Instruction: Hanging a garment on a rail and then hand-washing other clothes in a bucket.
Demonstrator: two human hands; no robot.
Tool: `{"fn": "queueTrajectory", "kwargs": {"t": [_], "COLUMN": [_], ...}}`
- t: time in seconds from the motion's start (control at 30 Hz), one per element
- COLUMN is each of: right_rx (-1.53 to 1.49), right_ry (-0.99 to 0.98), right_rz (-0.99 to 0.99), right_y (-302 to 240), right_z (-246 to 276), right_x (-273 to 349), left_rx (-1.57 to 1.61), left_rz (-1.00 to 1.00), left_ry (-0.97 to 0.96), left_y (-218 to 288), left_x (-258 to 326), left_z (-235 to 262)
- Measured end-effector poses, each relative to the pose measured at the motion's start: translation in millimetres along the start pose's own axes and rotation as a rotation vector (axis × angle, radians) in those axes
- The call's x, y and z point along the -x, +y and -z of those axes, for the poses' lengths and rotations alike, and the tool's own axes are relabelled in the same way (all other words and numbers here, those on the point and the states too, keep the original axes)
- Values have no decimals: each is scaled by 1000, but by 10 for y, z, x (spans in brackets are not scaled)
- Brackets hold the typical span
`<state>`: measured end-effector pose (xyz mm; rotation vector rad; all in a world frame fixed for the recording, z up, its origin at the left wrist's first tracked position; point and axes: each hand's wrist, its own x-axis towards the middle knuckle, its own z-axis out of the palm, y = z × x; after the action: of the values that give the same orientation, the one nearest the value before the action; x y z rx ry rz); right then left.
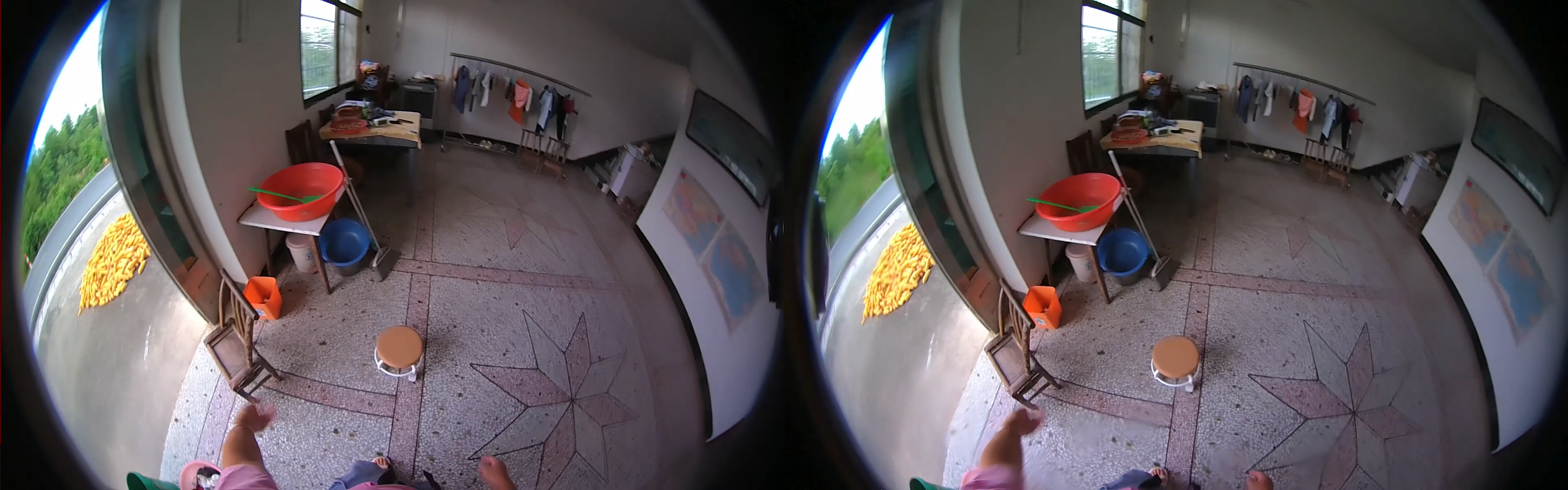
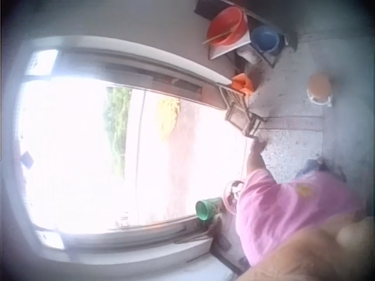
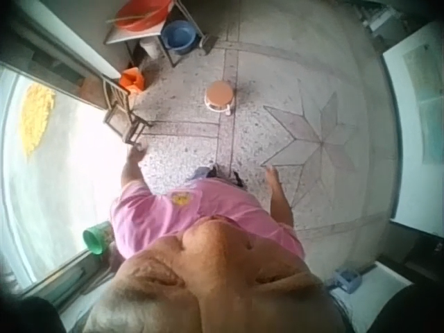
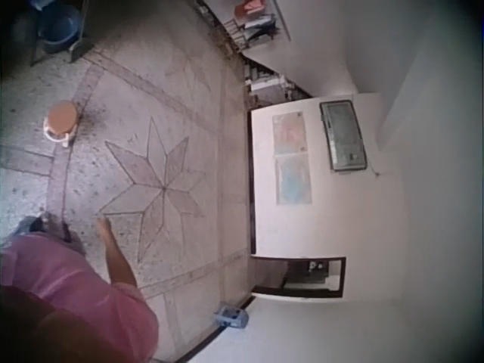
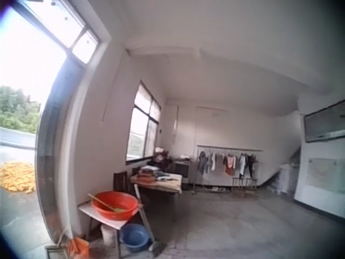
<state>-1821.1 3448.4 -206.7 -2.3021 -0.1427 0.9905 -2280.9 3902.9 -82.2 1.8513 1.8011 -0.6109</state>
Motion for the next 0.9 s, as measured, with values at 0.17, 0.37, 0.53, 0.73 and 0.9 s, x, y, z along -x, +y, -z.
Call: {"fn": "queueTrajectory", "kwargs": {"t": [0.17, 0.37, 0.53, 0.73, 0.9], "right_rx": [308, 687, 704, 719, 1098], "right_ry": [-96, -262, -530, -212, -156], "right_rz": [337, 417, -32, 396, 705], "right_y": [96, 666, 1203, 1359, 1187], "right_z": [-24, 671, 1220, 1690, 1892], "right_x": [-531, -724, -1506, -2324, -3225], "left_rx": [-796, 775, 43, 145, -40], "left_rz": [-279, -443, -826, -535, -628], "left_ry": [-264, -746, 75, -375, -329], "left_y": [252, 2557, 3425, 3443, 3407], "left_x": [-978, -669, -222, -73, 24], "left_z": [-1828, -1716, -1471, -1898, -2037]}}
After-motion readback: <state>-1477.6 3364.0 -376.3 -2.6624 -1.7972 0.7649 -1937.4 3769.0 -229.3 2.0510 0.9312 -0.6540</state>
